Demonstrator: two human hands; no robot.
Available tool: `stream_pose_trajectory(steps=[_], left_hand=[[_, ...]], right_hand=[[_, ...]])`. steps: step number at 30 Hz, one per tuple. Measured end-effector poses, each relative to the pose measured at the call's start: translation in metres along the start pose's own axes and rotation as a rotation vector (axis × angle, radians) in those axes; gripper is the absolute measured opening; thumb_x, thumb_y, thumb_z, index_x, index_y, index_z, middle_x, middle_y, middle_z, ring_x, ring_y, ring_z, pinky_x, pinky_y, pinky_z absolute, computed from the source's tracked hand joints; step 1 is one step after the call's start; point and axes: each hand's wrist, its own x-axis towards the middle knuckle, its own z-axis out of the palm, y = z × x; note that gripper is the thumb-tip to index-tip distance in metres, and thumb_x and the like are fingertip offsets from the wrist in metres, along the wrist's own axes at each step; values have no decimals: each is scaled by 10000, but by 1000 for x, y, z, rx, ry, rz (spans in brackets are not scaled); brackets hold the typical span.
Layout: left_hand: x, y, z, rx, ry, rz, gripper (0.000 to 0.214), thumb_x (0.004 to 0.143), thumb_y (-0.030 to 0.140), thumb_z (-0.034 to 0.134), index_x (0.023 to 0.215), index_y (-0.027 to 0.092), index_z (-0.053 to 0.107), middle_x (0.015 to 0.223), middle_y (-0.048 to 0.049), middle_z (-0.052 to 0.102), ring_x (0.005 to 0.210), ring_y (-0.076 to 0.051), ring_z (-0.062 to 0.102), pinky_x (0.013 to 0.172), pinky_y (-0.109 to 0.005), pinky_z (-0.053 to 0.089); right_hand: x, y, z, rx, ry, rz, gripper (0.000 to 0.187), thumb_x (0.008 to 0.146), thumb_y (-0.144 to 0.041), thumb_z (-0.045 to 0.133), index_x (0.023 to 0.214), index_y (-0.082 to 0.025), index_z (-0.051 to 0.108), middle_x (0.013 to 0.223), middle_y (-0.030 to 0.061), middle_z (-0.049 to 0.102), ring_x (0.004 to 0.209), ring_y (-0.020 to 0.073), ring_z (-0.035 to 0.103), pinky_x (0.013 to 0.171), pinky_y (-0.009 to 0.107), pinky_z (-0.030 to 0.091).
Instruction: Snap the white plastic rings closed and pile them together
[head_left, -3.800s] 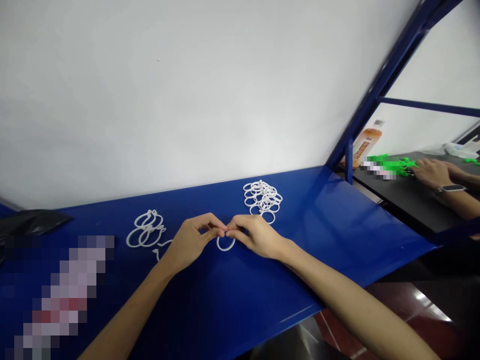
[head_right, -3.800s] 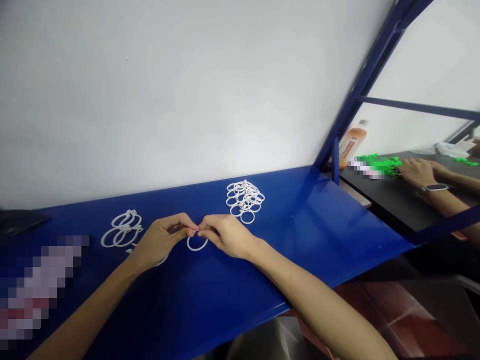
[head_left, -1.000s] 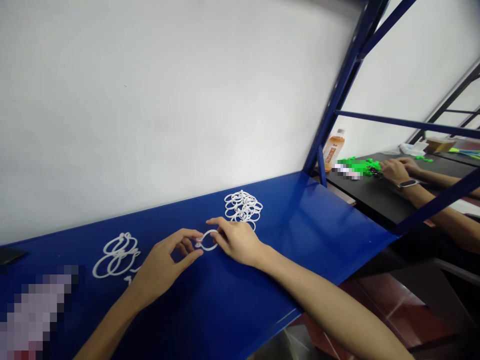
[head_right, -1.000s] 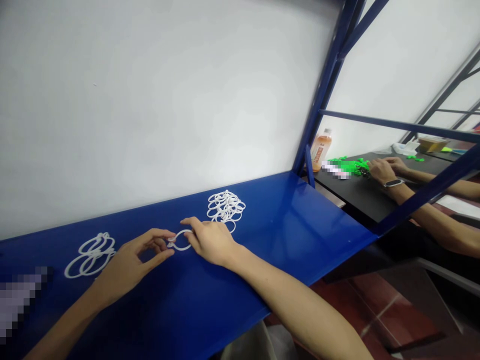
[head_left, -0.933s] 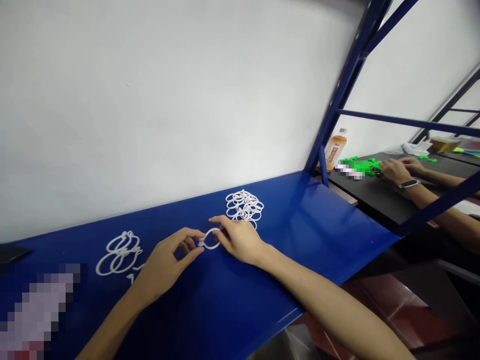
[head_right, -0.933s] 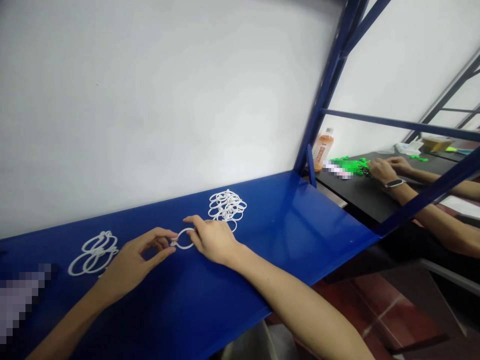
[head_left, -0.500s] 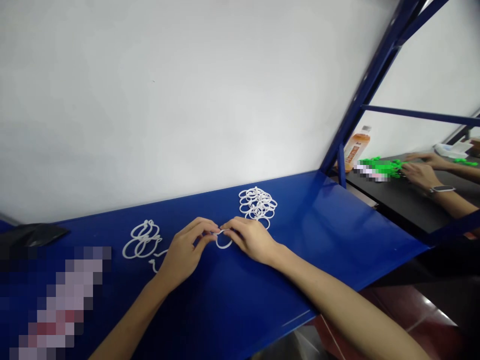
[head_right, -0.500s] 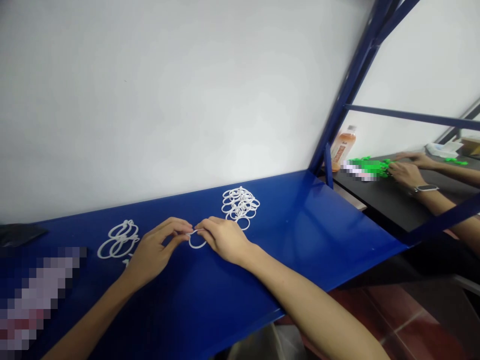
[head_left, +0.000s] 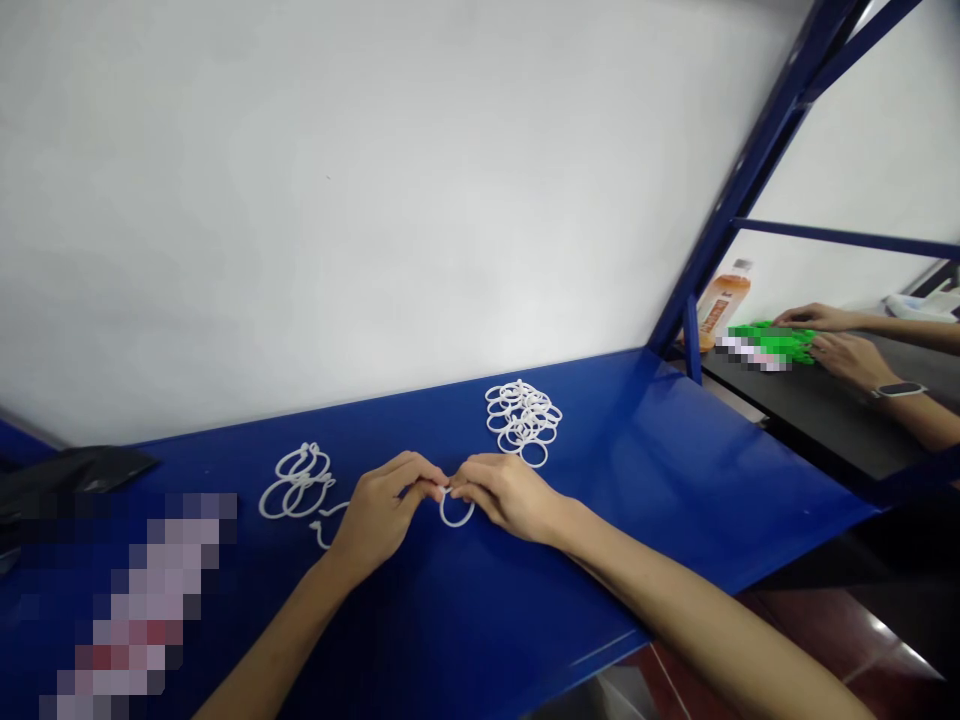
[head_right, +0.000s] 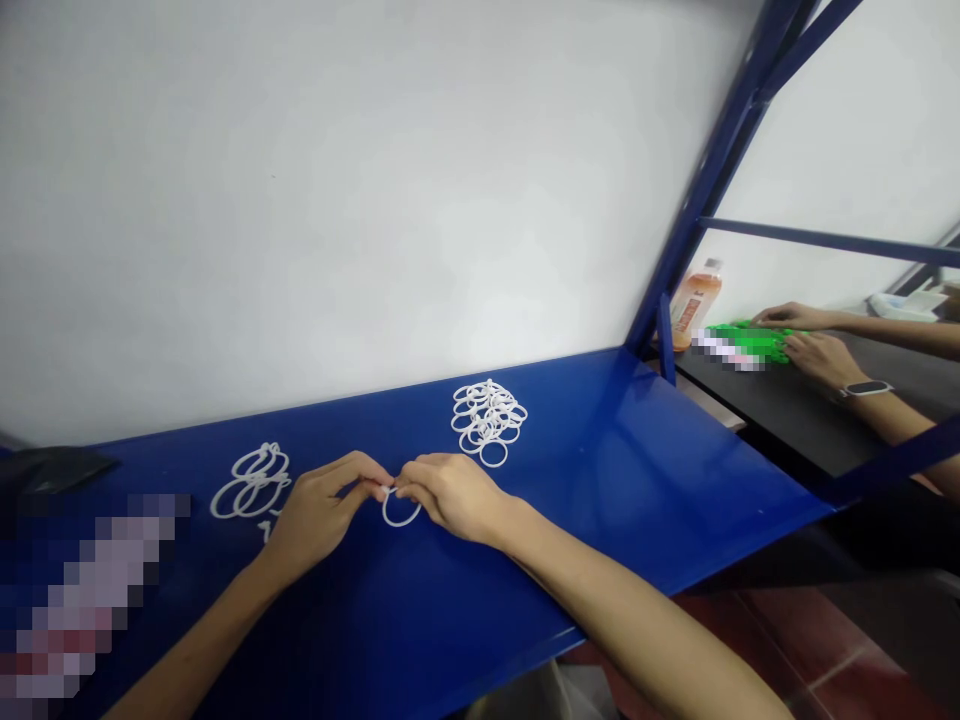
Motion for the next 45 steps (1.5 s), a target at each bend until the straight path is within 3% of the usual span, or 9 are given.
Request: stream_pose_trajectory(steps=[5, 13, 16, 20, 29, 34, 38, 41, 45], left_hand=[[4, -3, -3, 110, -14, -111, 173, 900, 290, 536, 840, 245, 692, 746, 32, 718, 690, -144, 662, 654, -242, 481], [9, 9, -25, 868, -110, -505, 341, 1005, 459, 394, 1076, 219, 626, 861, -46, 718, 730, -275, 689, 568, -319, 395], [5, 8, -20, 954, -187, -496, 349, 1010, 420, 398, 1119, 164, 608, 962, -102, 711, 823, -319, 694, 597, -353, 443], [3, 9, -3, 917, -205, -375, 299, 1006, 364, 436, 1112, 155, 622, 1010, -121, 704, 958, -326, 667, 637, -365, 471], [0, 5, 20, 533, -250, 193, 206, 1017, 305, 474, 1051, 222, 659, 1015, -28, 730, 934, -213, 643, 833, -383, 412], [2, 0, 4, 578, -97, 5, 223, 975, 362, 536, 1098, 222, 659, 1075, -48, 710, 985, -244, 627, 862, -400, 406], [-1, -9, -6, 576, -169, -136, 540, 839, 590, 644, 1229, 218, 612, 1181, -89, 655, 1091, -300, 591, 922, -429, 413], [-3, -13, -4, 547, -244, -117, 430, 859, 532, 637, 1152, 218, 636, 1143, -83, 655, 1065, -277, 592, 923, -419, 413], [-1, -10, 3, 496, -225, -68, 273, 886, 415, 642, 1059, 204, 637, 1091, -63, 663, 1014, -252, 603, 887, -400, 414]], right_hand=[[3, -3, 5, -16, 44, 43, 216, 1035, -266, 462, 995, -175, 654, 895, 56, 710, 787, 153, 654, 734, 256, 504], [4, 37, -22, -429, 366, 406, 192, 998, -292, 536, 948, -194, 693, 888, 55, 705, 768, 175, 651, 723, 281, 475], [1, 55, -35, -513, 404, 558, 147, 967, -277, 574, 1040, -191, 668, 871, 42, 718, 713, 176, 644, 679, 281, 450], [0, 67, -40, -605, 397, 652, 110, 953, -288, 576, 920, -208, 645, 849, 26, 717, 751, 191, 642, 634, 278, 398], [4, 73, -36, -805, 375, 610, 196, 968, -336, 556, 925, -195, 686, 946, 82, 676, 887, 234, 593, 766, 325, 430], [1, 70, -39, -777, 403, 591, 206, 970, -325, 540, 944, -189, 692, 948, 96, 659, 903, 244, 583, 780, 341, 457], [0, 62, -40, -700, 427, 493, 208, 979, -314, 529, 920, -189, 685, 919, 100, 647, 886, 250, 575, 794, 369, 472], [1, 50, -37, -605, 404, 407, 179, 978, -286, 535, 915, -197, 677, 923, 97, 648, 899, 249, 576, 821, 379, 477], [4, 28, -25, -360, 271, 310, 133, 970, -282, 568, 965, -200, 672, 942, 74, 673, 923, 220, 601, 847, 361, 485]])
